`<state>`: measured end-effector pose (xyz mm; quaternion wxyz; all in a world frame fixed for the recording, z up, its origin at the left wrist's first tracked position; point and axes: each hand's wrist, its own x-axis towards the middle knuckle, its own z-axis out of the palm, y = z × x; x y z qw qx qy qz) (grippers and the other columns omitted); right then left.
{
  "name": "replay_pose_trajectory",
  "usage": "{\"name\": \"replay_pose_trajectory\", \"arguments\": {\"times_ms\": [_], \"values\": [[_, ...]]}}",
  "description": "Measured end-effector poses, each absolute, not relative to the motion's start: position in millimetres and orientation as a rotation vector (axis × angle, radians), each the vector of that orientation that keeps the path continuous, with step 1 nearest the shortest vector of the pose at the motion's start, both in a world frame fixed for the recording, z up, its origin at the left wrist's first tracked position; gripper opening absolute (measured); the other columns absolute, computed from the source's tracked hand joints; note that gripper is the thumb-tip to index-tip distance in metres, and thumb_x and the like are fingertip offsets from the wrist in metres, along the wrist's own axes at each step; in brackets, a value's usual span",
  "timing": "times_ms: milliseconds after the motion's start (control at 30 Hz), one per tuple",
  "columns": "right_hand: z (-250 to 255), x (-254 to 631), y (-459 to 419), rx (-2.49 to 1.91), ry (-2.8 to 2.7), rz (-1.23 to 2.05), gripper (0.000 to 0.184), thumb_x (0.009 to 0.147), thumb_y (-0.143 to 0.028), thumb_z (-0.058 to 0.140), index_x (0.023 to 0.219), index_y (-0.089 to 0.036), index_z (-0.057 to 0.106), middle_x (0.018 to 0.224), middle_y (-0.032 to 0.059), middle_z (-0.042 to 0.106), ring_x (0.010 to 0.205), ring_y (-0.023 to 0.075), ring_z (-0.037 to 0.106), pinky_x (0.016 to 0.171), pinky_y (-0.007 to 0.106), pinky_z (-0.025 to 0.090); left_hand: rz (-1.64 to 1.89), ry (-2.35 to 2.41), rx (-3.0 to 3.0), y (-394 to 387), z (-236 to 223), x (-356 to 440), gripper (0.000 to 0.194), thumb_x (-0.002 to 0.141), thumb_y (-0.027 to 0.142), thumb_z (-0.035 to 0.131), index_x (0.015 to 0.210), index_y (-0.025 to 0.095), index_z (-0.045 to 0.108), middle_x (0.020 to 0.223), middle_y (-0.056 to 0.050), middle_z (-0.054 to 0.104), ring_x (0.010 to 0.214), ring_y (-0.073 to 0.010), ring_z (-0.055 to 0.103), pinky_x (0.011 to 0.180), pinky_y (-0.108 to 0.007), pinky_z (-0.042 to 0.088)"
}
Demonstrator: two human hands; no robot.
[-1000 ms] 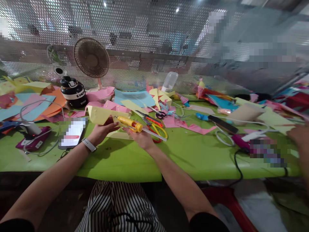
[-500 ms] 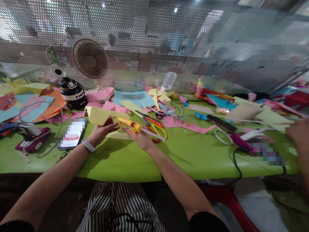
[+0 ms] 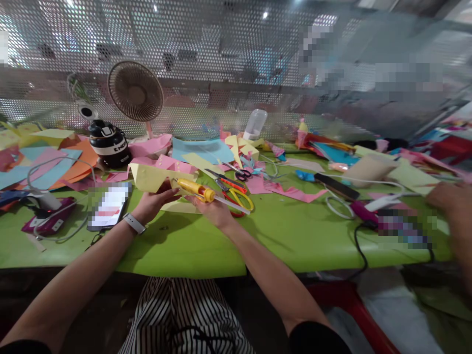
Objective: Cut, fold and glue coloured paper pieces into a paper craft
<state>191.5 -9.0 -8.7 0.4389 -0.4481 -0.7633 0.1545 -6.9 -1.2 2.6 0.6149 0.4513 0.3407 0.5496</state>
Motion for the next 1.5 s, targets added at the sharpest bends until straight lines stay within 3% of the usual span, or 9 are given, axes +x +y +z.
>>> {"name": "replay_pose_trajectory", "arguments": {"times_ms": [433,567,700,867,1033,1133,1367,1500], "values": [[-12.2,191.1,-8.7,-1.091,-1.831,0.588,0.021,0.087,-0.042,0.063,0.096,-0.025,0.072,0.081,0.0083,0.074,0.07,0.0258,0.071,0.066,0.043,0.064,1.271,0.804,1.052,-3.9,6.3,-6.3,0.035,0.066,0.023,0.086,0.098,0.015,0.074,0.107,-0.011,0.073,0.101,-0.0262,0.07,0.096,-0.044,0.057],[-11.1,195.2,-9.5,-1.088,-1.831,0.585,0.015,0.088,-0.036,0.062,0.095,-0.025,0.069,0.09,0.0102,0.074,0.082,0.0272,0.072,0.075,0.044,0.063,1.26,0.785,1.078,-2.4,4.4,-7.3,0.038,0.067,0.024,0.086,0.103,0.015,0.074,0.111,-0.012,0.073,0.105,-0.0275,0.069,0.097,-0.044,0.057],[2.3,205.0,-14.0,-1.151,-1.759,0.45,0.012,0.089,-0.035,0.058,0.09,-0.027,0.067,0.093,0.0091,0.073,0.09,0.0283,0.069,0.085,0.045,0.06,1.262,0.799,1.048,-1.2,6.2,-8.0,0.04,0.065,0.023,0.087,0.102,0.015,0.074,0.113,-0.011,0.073,0.106,-0.0279,0.069,0.097,-0.044,0.057],[16.3,233.4,-15.3,-1.234,-1.648,0.273,0.022,0.086,-0.046,0.06,0.089,-0.025,0.059,0.084,0.0052,0.068,0.078,0.0249,0.066,0.075,0.04,0.057,1.348,0.797,0.978,2.9,11.3,-9.6,0.035,0.061,0.02,0.087,0.092,0.015,0.073,0.106,-0.008,0.074,0.103,-0.0272,0.07,0.092,-0.042,0.06],[3.2,290.6,-3.7,-1.311,-2.057,-0.021,0.018,0.082,-0.027,0.06,0.098,-0.018,0.062,0.101,0.013,0.068,0.091,0.0268,0.064,0.08,0.039,0.053,1.445,0.781,0.984,9.1,15.8,-14.1,0.032,0.06,0.02,0.087,0.089,0.018,0.073,0.104,-0.006,0.075,0.109,-0.028,0.068,0.088,-0.038,0.061],[-7.2,319.8,7.6,-1.384,-2.242,-0.069,0.026,0.078,-0.018,0.061,0.104,-0.014,0.064,0.111,0.0176,0.065,0.102,0.0289,0.062,0.087,0.04,0.052,1.479,0.784,0.995,13.3,16.9,-17.7,0.03,0.06,0.021,0.087,0.086,0.019,0.073,0.103,-0.005,0.076,0.11,-0.0273,0.068,0.086,-0.035,0.062],[10.9,350.5,29.7,-1.512,-2.427,0.275,0.056,0.066,-0.027,0.079,0.119,-0.014,0.068,0.121,0.015,0.067,0.11,0.0312,0.063,0.094,0.043,0.051,1.531,0.782,0.986,19.4,15.4,-23.3,0.034,0.059,0.022,0.087,0.09,0.021,0.074,0.108,-0.006,0.076,0.111,-0.0273,0.068,0.086,-0.034,0.061],[36.1,339.2,29.5,-1.474,-2.5,0.263,0.055,0.069,-0.019,0.074,0.123,-0.017,0.068,0.125,0.0127,0.067,0.114,0.0309,0.062,0.097,0.044,0.05,1.539,0.78,0.984,19.4,15.6,-23.4,0.032,0.061,0.022,0.086,0.09,0.021,0.073,0.107,-0.006,0.076,0.111,-0.0266,0.068,0.088,-0.035,0.061]]}}
